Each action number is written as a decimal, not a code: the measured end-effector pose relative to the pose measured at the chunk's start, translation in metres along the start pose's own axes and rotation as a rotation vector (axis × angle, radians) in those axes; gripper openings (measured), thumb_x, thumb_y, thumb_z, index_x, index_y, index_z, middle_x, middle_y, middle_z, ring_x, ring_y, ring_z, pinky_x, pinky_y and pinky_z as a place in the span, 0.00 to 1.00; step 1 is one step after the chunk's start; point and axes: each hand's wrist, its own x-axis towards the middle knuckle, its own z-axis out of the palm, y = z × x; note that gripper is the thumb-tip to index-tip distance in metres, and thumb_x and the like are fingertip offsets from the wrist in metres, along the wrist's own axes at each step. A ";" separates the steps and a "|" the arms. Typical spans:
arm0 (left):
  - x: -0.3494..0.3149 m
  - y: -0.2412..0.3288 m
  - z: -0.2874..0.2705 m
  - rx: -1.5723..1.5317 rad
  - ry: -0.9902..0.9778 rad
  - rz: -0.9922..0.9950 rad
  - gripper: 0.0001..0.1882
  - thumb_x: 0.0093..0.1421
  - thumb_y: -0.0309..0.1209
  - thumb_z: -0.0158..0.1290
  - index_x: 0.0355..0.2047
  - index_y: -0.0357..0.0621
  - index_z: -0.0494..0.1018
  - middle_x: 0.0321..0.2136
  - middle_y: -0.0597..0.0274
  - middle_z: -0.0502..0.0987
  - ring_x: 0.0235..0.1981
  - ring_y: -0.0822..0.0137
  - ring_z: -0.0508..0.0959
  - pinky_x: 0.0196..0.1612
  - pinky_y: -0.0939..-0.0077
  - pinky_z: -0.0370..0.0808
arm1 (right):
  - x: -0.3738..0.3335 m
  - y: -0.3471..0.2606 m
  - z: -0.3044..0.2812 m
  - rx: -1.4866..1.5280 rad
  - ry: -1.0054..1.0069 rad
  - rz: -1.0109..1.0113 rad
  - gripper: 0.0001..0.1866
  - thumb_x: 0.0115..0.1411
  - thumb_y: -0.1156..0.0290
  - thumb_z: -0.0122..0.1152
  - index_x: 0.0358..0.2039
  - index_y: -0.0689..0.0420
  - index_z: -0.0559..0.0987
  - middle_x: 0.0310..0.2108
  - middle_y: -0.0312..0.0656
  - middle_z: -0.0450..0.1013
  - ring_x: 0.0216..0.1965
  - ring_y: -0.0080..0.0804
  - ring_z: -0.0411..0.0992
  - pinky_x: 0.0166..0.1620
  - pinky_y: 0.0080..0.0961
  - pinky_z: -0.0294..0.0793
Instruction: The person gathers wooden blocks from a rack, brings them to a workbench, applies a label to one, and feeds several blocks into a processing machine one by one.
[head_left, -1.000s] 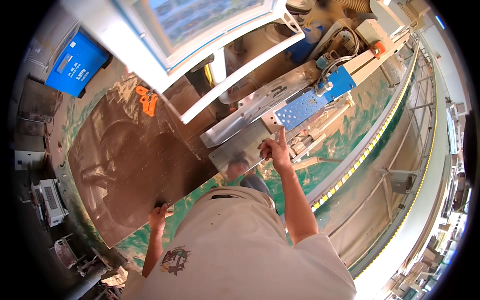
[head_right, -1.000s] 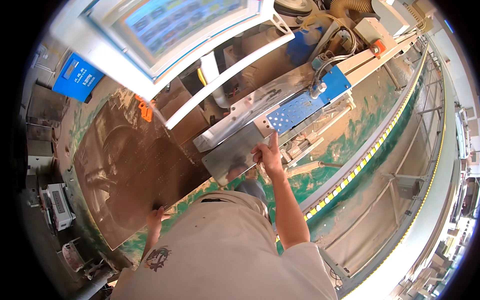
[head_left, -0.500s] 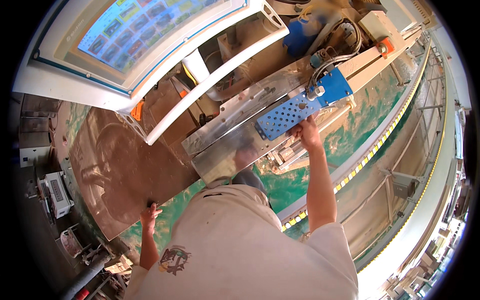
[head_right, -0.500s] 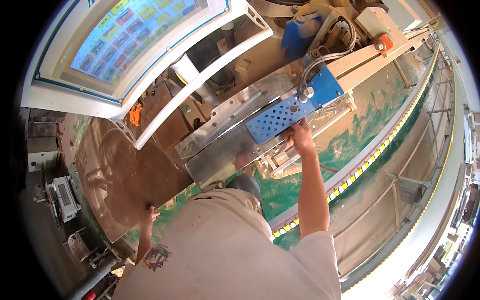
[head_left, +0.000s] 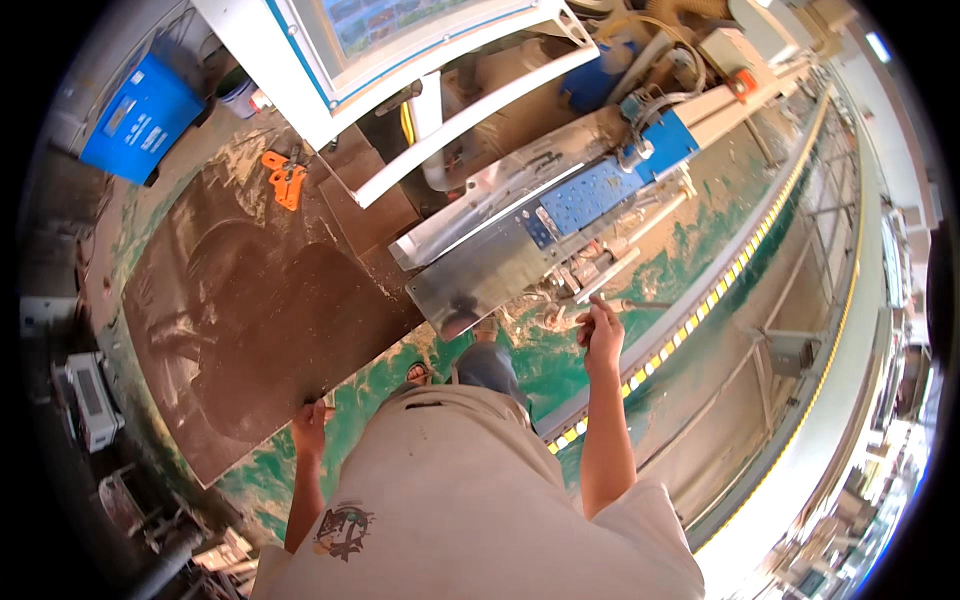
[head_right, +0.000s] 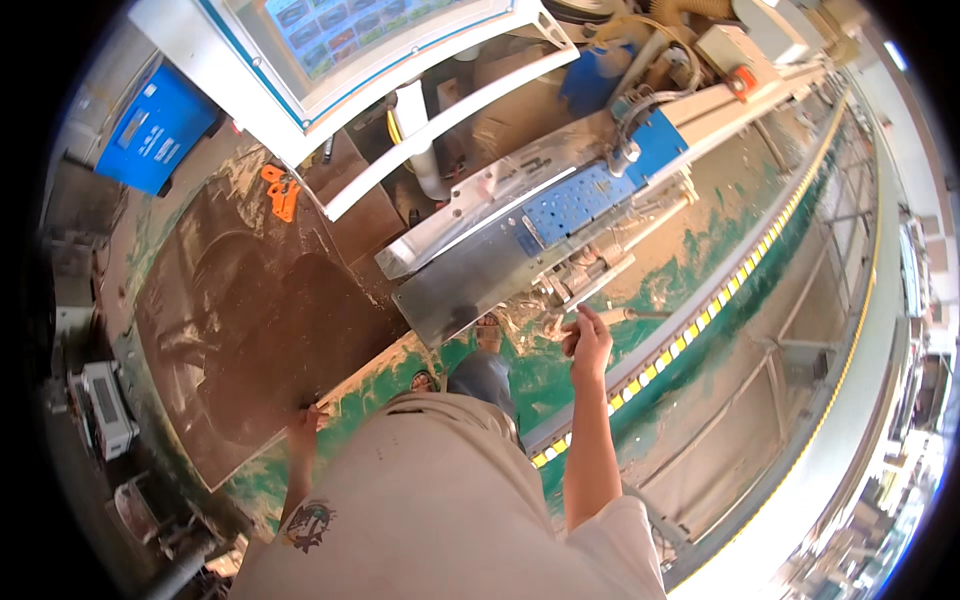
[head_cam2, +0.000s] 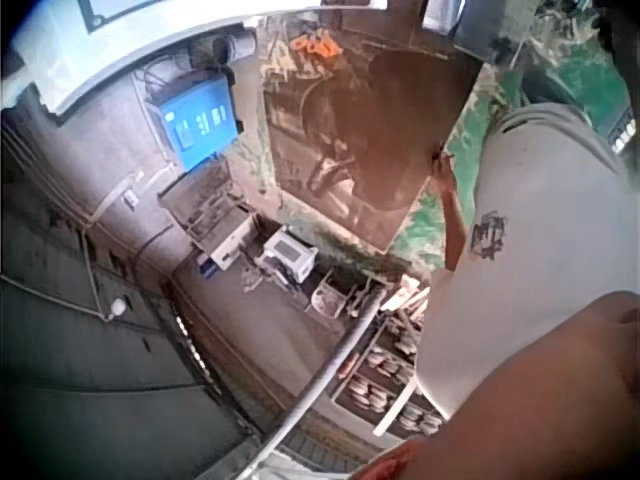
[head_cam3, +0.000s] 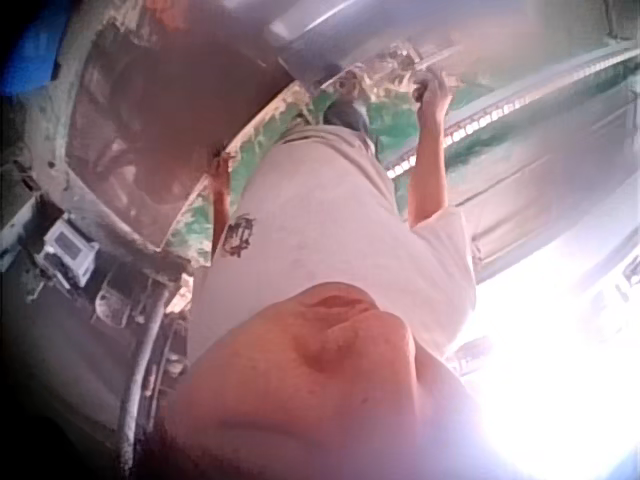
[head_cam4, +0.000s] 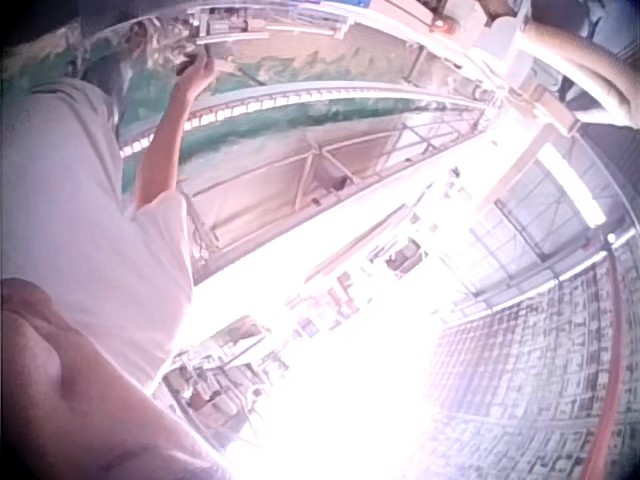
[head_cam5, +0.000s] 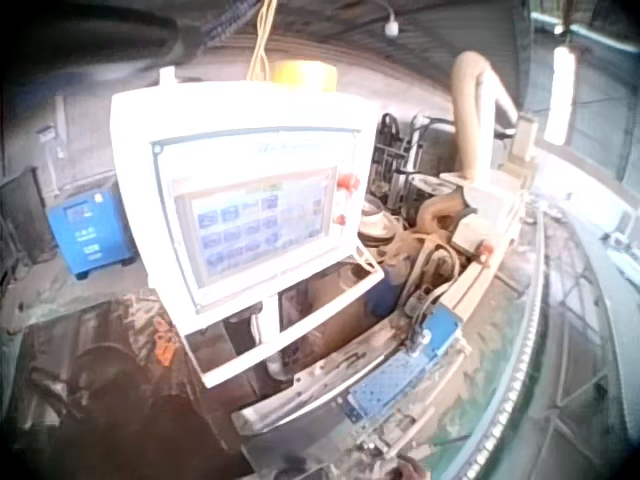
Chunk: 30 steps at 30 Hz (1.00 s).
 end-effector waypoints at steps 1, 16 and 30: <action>-0.006 0.003 -0.002 -0.005 -0.047 0.007 0.24 0.73 0.45 0.52 0.33 0.35 0.84 0.30 0.54 0.86 0.32 0.64 0.85 0.40 0.69 0.78 | -0.025 0.005 -0.006 -0.051 0.028 -0.022 0.19 0.72 0.68 0.56 0.58 0.65 0.78 0.24 0.38 0.75 0.17 0.23 0.66 0.20 0.21 0.62; 0.010 -0.209 0.031 0.002 -0.572 -0.420 0.22 0.72 0.37 0.54 0.60 0.36 0.72 0.50 0.53 0.79 0.47 0.53 0.81 0.50 0.49 0.81 | -0.299 0.137 -0.289 -0.103 0.656 0.049 0.26 0.66 0.69 0.65 0.62 0.65 0.75 0.40 0.48 0.82 0.29 0.34 0.81 0.34 0.31 0.85; -0.120 -0.150 0.150 0.229 -0.884 -0.301 0.11 0.69 0.34 0.58 0.44 0.39 0.79 0.37 0.55 0.79 0.41 0.56 0.80 0.42 0.61 0.78 | -0.554 0.234 -0.773 -0.774 1.544 0.128 0.30 0.59 0.61 0.68 0.60 0.58 0.78 0.50 0.56 0.79 0.52 0.54 0.77 0.58 0.44 0.75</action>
